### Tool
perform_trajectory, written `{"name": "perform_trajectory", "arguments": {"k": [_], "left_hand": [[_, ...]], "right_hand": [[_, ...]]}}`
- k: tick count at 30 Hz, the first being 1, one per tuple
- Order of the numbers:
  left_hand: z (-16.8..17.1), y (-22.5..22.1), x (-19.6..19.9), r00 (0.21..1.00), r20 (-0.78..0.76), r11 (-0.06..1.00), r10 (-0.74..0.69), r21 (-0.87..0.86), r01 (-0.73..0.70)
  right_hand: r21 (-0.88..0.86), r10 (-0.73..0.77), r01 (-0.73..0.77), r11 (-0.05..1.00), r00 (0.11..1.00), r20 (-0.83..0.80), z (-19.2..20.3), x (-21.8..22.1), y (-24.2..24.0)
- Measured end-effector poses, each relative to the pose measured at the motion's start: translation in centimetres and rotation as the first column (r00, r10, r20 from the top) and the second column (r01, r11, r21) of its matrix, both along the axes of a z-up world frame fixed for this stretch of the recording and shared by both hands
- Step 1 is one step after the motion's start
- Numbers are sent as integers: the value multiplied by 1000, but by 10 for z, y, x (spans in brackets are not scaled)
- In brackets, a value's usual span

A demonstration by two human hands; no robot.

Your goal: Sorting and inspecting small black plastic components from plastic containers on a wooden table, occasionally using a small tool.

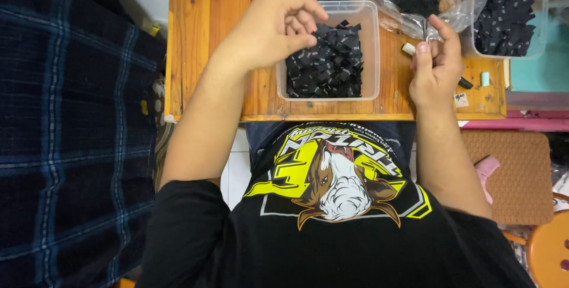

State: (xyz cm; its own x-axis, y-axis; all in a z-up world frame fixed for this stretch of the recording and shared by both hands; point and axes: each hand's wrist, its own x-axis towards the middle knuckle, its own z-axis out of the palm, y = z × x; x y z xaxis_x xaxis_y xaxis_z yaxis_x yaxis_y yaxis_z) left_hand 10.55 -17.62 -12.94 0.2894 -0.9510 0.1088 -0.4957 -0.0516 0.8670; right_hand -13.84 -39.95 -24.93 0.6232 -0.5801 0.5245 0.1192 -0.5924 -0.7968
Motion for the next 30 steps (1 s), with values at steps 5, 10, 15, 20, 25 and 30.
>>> {"name": "perform_trajectory", "arguments": {"k": [5,10,15,20,25,30], "left_hand": [[-22,-11,18,992,-126,989,30,-139,-47],[-43,-22,32,980,-199,976,25,-206,-67],[-28,-19,19,985,-168,985,31,-160,-58],[-23,-19,15,991,-132,998,35,-55,-43],[-32,-28,23,982,131,974,133,-198,-106],[-40,-45,39,942,205,952,267,-211,-224]], "right_hand": [[11,5,-5,1000,1000,-13,3,0,1],[39,-14,14,999,1000,-15,2,1,2],[26,-20,20,999,999,-33,5,0,3],[15,-42,43,999,998,-53,8,0,5],[21,-41,43,999,997,-64,11,0,7],[30,-28,30,999,998,-63,10,0,6]]}}
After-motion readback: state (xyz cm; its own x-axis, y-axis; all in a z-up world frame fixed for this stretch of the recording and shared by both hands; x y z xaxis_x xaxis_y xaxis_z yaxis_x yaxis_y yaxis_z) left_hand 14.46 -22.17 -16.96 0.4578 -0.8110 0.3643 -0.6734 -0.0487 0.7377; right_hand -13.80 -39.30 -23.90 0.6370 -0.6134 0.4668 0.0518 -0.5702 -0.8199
